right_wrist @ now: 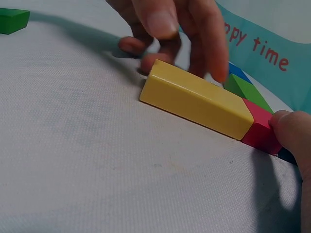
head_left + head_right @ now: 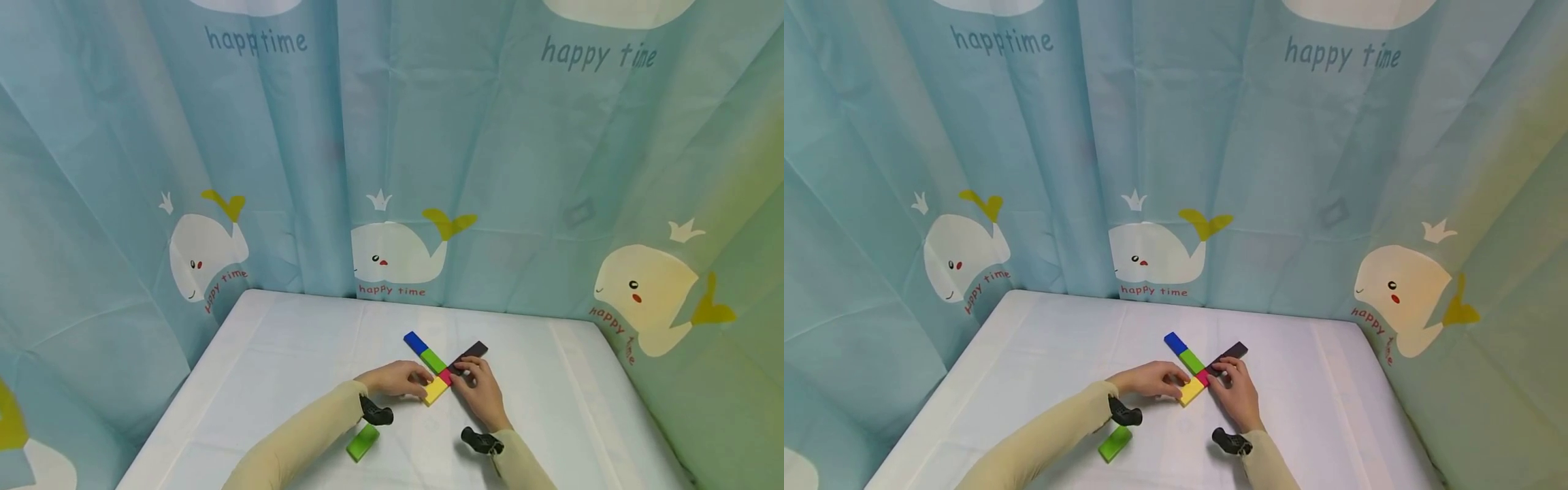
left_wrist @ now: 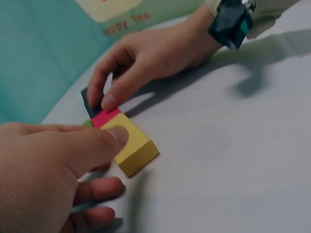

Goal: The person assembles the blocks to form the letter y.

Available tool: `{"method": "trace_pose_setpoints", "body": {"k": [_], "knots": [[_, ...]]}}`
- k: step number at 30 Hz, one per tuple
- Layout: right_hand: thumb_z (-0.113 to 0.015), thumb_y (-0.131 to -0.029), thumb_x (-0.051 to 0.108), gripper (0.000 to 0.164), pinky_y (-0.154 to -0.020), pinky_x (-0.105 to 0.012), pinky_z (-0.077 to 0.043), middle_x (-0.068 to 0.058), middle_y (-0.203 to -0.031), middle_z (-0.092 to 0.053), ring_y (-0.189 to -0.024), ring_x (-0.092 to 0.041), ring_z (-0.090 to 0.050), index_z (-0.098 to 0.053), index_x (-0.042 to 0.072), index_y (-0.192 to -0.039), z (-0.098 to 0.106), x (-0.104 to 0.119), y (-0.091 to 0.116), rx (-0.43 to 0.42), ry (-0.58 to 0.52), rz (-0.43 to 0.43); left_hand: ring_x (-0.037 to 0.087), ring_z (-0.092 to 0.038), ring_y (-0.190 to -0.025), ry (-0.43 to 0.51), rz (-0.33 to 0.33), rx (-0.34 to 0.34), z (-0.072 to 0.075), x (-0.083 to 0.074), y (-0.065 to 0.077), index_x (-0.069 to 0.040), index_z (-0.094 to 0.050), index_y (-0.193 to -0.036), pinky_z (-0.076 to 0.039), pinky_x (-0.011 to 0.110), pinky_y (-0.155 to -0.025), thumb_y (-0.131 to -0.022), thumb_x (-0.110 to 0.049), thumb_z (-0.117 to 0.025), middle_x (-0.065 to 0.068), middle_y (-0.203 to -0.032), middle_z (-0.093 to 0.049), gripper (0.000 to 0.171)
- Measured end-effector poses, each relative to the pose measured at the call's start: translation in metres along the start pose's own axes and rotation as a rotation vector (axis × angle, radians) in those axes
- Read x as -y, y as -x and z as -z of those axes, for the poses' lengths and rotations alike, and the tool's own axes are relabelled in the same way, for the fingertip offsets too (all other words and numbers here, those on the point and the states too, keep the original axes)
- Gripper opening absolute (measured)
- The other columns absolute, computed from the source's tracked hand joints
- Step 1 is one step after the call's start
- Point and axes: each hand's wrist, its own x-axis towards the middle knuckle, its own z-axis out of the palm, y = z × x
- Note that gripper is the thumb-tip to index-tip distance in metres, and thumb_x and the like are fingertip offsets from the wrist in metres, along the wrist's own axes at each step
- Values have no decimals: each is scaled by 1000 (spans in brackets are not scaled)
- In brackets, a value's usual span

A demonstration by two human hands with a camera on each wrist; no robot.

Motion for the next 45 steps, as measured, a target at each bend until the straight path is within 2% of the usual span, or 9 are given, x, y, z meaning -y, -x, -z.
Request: {"method": "trace_pose_setpoints", "body": {"k": [4, 8, 11, 17, 22, 28, 34, 41, 45], "knots": [[-79, -84, 21, 27, -74, -31, -44, -6, -122, -55, -87, -15, -52, -71, 9, -108, 0, 0, 0, -5, 7, -3, 2, -57, -89, 17, 20, 31, 5, 3, 18, -17, -66, -124, -50, 22, -72, -92, -29, -69, -11, -113, -63, 35], [-79, -84, 22, 28, -74, -31, -44, -6, -122, -55, -87, -15, -52, -71, 9, -108, 0, 0, 0, -1, 16, -5, 0, -53, -92, -4, 14, 48, 10, 12, 43, -19, -68, -121, -46, 21, -80, -90, -30, -71, -14, -109, -60, 33], [-78, -85, 23, 28, -75, -32, -45, -6, -123, -55, -88, -15, -53, -71, 9, -109, 1, 0, 0, 7, 23, -5, 0, -53, -89, 8, 12, 79, 14, 19, 63, -19, -69, -119, -45, 21, -81, -88, -26, -73, -15, -106, -58, 31], [-79, -84, 20, 27, -74, -32, -45, -7, -123, -55, -88, -15, -53, -72, 9, -108, 4, 2, 1, -6, 23, -2, 4, -54, -76, 131, 14, 186, 21, 23, 94, -13, -71, -114, -45, 19, -68, -84, -12, -77, -6, -103, -54, 31], [-78, -85, 20, 27, -74, -31, -44, -6, -123, -55, -87, -15, -52, -71, 9, -108, 4, 2, 1, -8, 18, -10, 5, -55, -74, 214, -22, 279, 27, 24, 112, -6, -67, -120, -44, 17, -65, -83, -2, -76, 1, -108, -50, 39], [-78, -84, 21, 27, -73, -30, -44, -7, -122, -55, -87, -15, -52, -72, 9, -108, 1, 2, 0, -3, 12, -5, 2, -54, -73, 188, -93, 335, 26, 26, 135, -7, -60, -132, -47, 16, -71, -80, 1, -77, -1, -113, -44, 55], [-79, -84, 21, 27, -72, -29, -44, -5, -121, -55, -86, -14, -52, -72, 10, -107, -1, -1, -2, -13, 27, 12, 6, -51, -77, 178, -118, 295, 15, 28, 150, -13, -56, -137, -46, 16, -73, -80, 2, -77, -1, -113, -41, 63], [-79, -84, 21, 27, -71, -29, -44, -6, -121, -56, -85, -14, -52, -72, 9, -106, -2, -2, -2, -20, 23, 19, 7, -55, -83, 80, -283, 137, -1, 40, 149, -11, -58, -132, -48, 18, -77, -87, -6, -73, 9, -139, -44, 48], [-79, -84, 21, 27, -71, -29, -43, -6, -122, -56, -85, -14, -51, -71, 9, -107, -3, -2, -1, -10, 18, 9, 1, -55, -80, 65, -318, 44, -10, 44, 144, -14, -63, -122, -48, 17, -75, -86, -15, -76, 7, -135, -52, 37]]}}
